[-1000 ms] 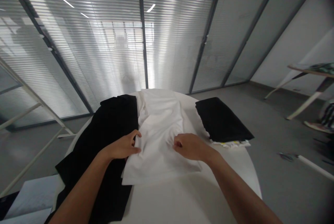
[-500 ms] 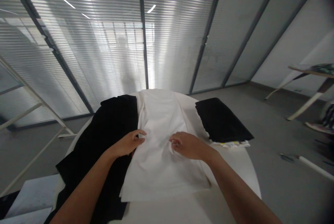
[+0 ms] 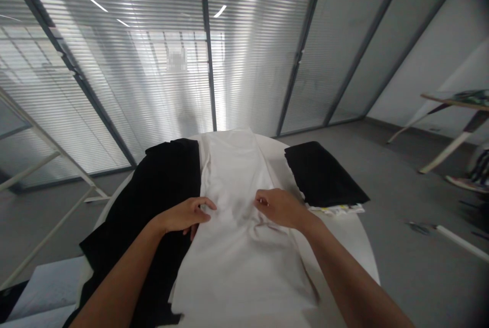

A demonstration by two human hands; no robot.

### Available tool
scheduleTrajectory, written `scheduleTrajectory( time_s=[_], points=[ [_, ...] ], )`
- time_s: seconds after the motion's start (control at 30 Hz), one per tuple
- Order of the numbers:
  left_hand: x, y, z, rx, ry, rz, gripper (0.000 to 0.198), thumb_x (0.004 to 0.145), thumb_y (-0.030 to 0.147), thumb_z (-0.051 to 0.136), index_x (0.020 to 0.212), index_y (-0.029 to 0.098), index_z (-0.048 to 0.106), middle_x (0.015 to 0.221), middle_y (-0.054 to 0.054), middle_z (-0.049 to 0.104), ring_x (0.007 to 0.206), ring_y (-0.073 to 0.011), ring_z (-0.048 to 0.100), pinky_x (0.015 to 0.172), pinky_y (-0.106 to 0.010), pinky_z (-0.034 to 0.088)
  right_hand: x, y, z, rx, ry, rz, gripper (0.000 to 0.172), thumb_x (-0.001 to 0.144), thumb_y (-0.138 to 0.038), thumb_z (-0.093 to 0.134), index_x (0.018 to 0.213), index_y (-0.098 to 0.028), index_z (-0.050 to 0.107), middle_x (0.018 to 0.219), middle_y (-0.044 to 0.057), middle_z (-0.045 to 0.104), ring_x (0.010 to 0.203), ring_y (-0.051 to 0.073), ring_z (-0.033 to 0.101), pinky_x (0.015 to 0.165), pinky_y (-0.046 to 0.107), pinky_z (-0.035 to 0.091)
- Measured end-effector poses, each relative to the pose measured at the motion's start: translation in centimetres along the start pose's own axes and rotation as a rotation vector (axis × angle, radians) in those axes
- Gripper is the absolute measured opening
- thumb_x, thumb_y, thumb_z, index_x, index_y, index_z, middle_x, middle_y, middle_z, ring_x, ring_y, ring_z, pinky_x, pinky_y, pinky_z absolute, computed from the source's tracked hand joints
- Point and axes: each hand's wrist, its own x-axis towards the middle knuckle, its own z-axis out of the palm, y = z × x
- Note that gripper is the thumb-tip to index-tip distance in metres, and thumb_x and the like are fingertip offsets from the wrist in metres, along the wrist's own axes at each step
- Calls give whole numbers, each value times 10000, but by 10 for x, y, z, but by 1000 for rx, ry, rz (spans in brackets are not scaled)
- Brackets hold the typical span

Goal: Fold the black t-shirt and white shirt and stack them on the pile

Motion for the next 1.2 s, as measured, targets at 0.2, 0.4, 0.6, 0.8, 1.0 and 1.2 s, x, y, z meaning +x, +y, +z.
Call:
scheduleTrajectory(
  time_s=[0.2,0.4,0.6,0.8,1.0,1.2],
  points=[
    [14,-11,8,117,403,49,524,826,460,564,1280,207,497,766,15,590,477,-84,533,421,-187,394,4,9,11,-162,-14,126,263,929,-339,397,920,-179,605,952,111,692,866,221,644,664,274,365],
    [9,-9,7,112,161,20,488,875,403,484,1310,181,479,636,20,598,431,-113,551,399,-188,362,4,17,9,-31,-141,83,314,896,-406,430,842,-182,644,885,110,707,844,228,656,655,271,388],
    [6,-12,-2,152,205,-2,439,884,360,449,1277,175,505,747,-21,656,480,-123,593,442,-202,385,-5,29,1,100,-507,259,533,882,-491,370,558,-135,598,608,140,655,486,182,587,520,279,422],
    [15,-18,-1,318,504,36,433,836,228,462,1259,181,537,728,-10,641,574,-139,577,578,-241,402,-5,32,0,216,-455,150,252,799,-403,533,764,-159,585,619,48,639,504,150,574,502,232,370],
    [20,-13,6,368,685,143,493,895,318,430,1371,190,413,866,-25,652,782,-168,618,762,-270,444,3,22,2,103,-158,69,137,848,-316,454,908,-202,498,826,59,634,770,189,596,619,251,341],
    [29,-21,11,427,557,184,363,873,269,455,1188,217,629,1122,-66,635,1030,-198,589,948,-304,412,-1,28,3,303,-346,148,232,843,-273,429,1059,-190,440,864,55,618,542,142,589,515,238,391]
  ],
)
